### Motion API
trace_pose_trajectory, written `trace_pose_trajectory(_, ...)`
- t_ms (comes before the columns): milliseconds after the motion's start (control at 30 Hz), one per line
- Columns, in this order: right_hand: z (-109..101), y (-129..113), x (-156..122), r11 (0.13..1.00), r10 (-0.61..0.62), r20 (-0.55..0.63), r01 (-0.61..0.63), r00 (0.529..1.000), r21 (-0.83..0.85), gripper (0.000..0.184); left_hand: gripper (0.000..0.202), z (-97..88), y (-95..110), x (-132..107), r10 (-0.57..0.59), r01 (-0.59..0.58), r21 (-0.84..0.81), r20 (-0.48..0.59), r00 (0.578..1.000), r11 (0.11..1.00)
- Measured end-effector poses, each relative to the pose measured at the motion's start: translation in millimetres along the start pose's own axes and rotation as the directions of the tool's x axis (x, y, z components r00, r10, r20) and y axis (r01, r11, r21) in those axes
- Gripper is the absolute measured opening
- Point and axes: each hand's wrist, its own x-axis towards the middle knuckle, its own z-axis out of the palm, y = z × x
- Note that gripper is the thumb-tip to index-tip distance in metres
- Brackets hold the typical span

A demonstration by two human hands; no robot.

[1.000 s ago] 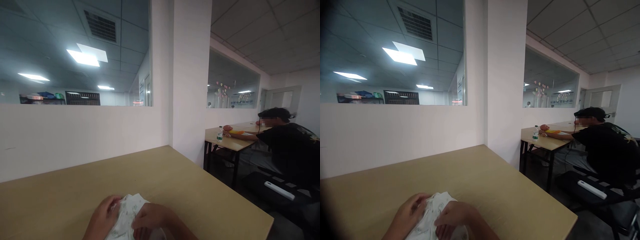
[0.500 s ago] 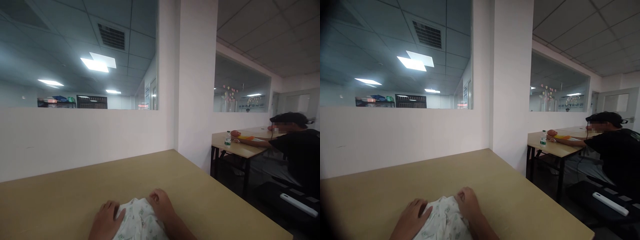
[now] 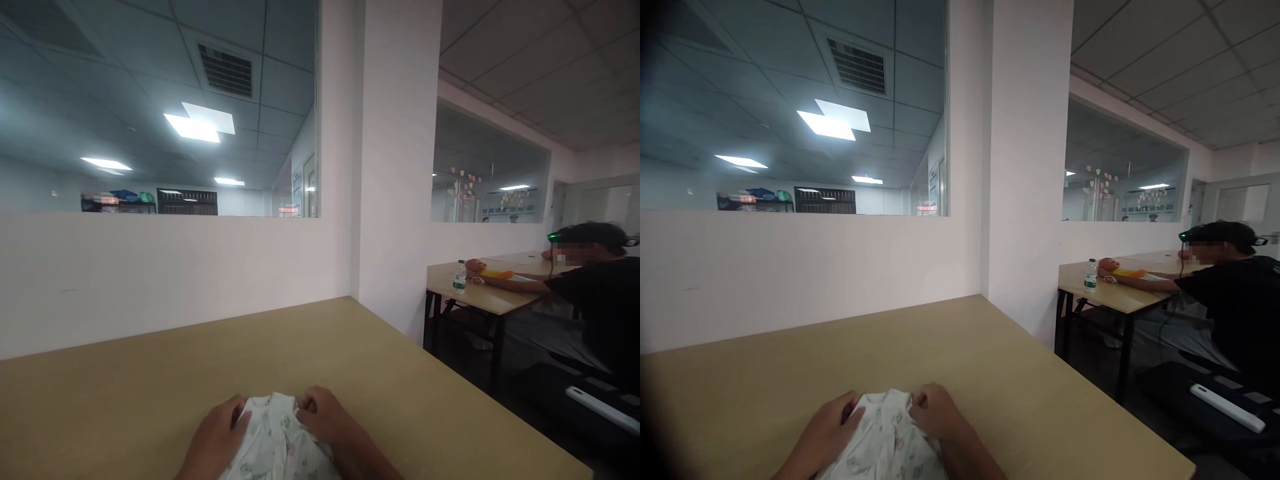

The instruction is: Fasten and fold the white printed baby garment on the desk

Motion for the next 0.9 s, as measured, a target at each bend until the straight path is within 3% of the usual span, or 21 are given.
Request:
trace_pose_trajectory(100,-7,-14,-1,0.993,0.012,-0.019,-0.01,1.0,0.119,0.009,0.033,-19.4,7,3,0.0,-0.004,-0.067,-0.059,0.998,0.998)
trace_pose_trajectory(200,-14,-31,-4,0.98,-0.049,-0.149,0.076,0.988,0.184,0.02,0.04,-41.7,16,6,-0.03,0.009,-0.174,-0.115,0.993,0.985)
trace_pose_trajectory(333,-20,-52,-10,0.974,-0.147,-0.299,0.191,0.943,0.123,0.026,0.04,-66.8,33,2,-0.094,0.045,-0.276,-0.168,0.981,0.96)
trace_pose_trajectory(467,-27,-68,-20,0.957,-0.249,-0.338,0.284,0.908,0.058,0.029,0.042,-83.4,51,-6,-0.084,-0.002,-0.344,-0.235,0.968,0.939)
trace_pose_trajectory(633,-38,-83,-26,0.931,-0.243,-0.299,0.309,0.923,0.195,0.029,0.045,-105.0,62,-12,-0.055,-0.035,-0.362,-0.235,0.97,0.931)
trace_pose_trajectory(767,-48,-86,-25,0.861,-0.126,-0.142,0.179,0.982,0.475,0.022,0.049,-128.6,65,-17,-0.002,-0.06,-0.322,-0.186,0.983,0.945)
trace_pose_trajectory(900,-56,-84,-25,0.797,-0.076,-0.043,0.086,0.996,0.598,0.025,0.049,-145.3,70,-23,-0.009,-0.06,-0.308,-0.218,0.976,0.949)
